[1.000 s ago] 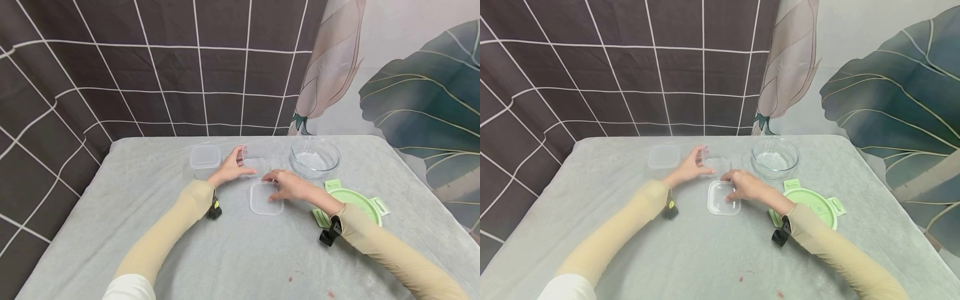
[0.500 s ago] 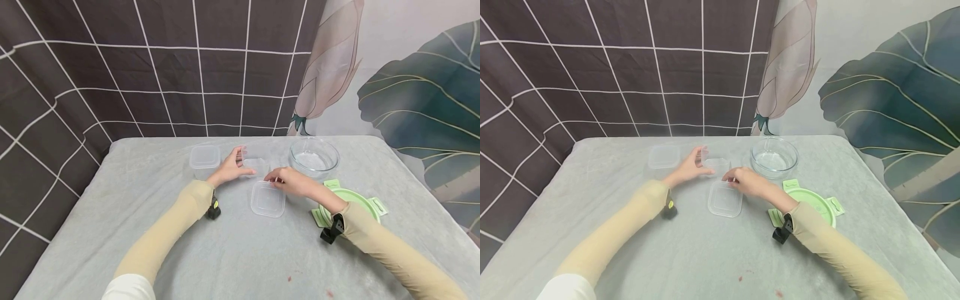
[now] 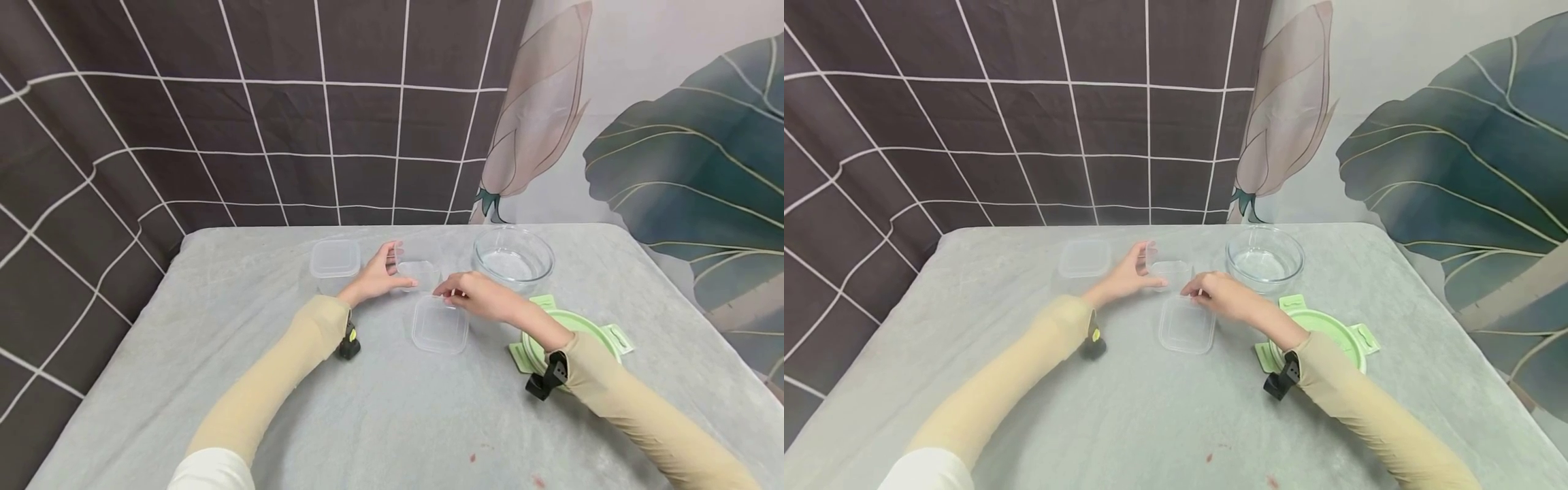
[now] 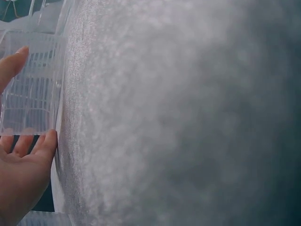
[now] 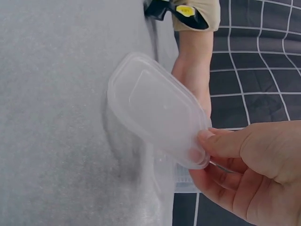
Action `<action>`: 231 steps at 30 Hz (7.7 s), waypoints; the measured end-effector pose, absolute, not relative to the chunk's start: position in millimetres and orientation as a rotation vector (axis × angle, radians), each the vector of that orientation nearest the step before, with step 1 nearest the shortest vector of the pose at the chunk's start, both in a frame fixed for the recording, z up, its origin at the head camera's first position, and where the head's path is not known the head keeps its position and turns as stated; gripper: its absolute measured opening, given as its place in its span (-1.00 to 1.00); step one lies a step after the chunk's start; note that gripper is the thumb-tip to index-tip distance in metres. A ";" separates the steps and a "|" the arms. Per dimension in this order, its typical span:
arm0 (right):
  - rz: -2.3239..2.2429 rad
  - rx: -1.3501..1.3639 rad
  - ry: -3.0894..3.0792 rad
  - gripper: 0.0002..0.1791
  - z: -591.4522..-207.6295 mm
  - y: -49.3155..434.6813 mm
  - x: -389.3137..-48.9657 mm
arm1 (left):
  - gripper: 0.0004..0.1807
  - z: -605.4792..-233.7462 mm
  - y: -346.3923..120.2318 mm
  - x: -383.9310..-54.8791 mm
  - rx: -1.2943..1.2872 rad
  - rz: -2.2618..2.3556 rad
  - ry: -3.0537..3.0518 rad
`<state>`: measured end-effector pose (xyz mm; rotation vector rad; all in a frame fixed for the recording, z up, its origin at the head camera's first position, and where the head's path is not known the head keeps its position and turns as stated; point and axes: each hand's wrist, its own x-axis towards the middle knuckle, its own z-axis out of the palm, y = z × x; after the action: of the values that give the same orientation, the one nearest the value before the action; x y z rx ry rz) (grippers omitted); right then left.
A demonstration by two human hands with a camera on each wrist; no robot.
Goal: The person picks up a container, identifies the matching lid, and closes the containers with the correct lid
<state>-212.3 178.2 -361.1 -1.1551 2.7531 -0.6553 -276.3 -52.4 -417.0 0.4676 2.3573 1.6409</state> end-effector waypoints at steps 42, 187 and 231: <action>-0.714 -1.616 3.313 -0.73 -343.4 183.9 -203.7 | -0.04 -415.4 -52.2 -275.7 0.507 1.616 2.370; -0.105 -1.455 3.138 -0.22 -370.4 133.3 -281.1 | -0.03 -414.2 -54.1 -277.3 0.570 1.467 2.465; -0.229 -1.197 3.037 -0.22 -374.1 120.3 -293.0 | -0.03 -416.8 -54.5 -277.4 0.545 1.502 2.447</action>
<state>-293.0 120.3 -374.1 -1.1974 3.0370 -0.2291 -277.4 -54.5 -416.8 0.5453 2.4467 1.5020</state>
